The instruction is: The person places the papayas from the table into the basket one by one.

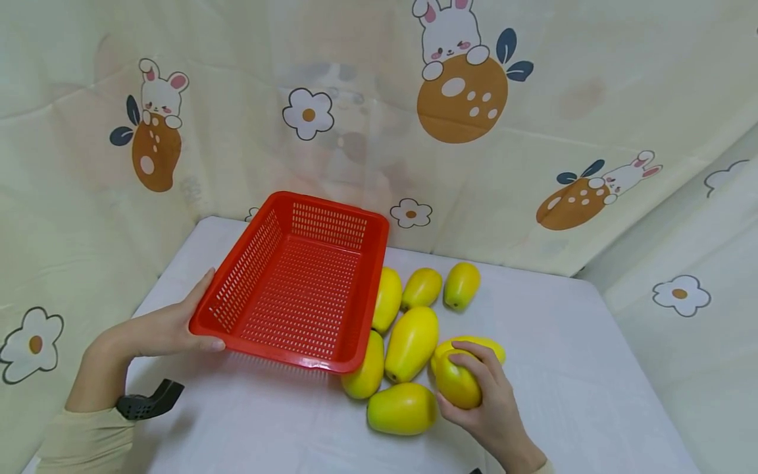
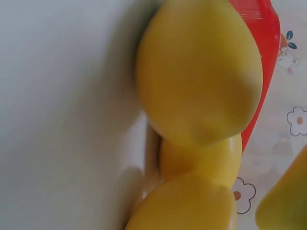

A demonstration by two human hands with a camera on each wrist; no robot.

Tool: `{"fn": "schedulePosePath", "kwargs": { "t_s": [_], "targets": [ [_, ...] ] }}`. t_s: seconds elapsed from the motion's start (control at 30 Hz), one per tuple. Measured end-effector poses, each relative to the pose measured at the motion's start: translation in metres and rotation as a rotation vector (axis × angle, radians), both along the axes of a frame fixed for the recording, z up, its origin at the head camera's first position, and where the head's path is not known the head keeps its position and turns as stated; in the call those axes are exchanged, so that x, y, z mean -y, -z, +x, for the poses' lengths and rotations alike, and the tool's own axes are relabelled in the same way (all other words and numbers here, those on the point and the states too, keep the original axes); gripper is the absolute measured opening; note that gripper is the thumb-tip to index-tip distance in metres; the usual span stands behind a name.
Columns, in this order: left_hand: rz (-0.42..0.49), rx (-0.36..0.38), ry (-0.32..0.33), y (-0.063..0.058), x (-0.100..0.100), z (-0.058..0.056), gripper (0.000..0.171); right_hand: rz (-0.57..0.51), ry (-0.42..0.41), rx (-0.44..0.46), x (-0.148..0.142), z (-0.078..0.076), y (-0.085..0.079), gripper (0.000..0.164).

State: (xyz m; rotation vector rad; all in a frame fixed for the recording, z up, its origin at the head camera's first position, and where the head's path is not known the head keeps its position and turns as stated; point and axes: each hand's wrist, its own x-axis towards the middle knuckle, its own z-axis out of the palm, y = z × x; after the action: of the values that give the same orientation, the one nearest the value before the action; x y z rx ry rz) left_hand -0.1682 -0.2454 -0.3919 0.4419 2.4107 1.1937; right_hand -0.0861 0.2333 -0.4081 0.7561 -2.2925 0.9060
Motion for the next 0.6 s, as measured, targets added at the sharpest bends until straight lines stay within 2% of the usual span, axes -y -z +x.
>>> {"fn": "schedulePosePath", "kwargs": {
  "t_s": [0.37,0.6],
  "targets": [
    [-0.002,0.011,0.001,0.002,0.002,0.0,0.112,-0.028,-0.06,-0.019,0.024,-0.013,-0.008,0.048],
    [-0.031,-0.003,0.002,0.001,0.002,-0.002,0.113,-0.034,-0.06,-0.029,0.036,-0.018,-0.014,0.049]
  ]
}}
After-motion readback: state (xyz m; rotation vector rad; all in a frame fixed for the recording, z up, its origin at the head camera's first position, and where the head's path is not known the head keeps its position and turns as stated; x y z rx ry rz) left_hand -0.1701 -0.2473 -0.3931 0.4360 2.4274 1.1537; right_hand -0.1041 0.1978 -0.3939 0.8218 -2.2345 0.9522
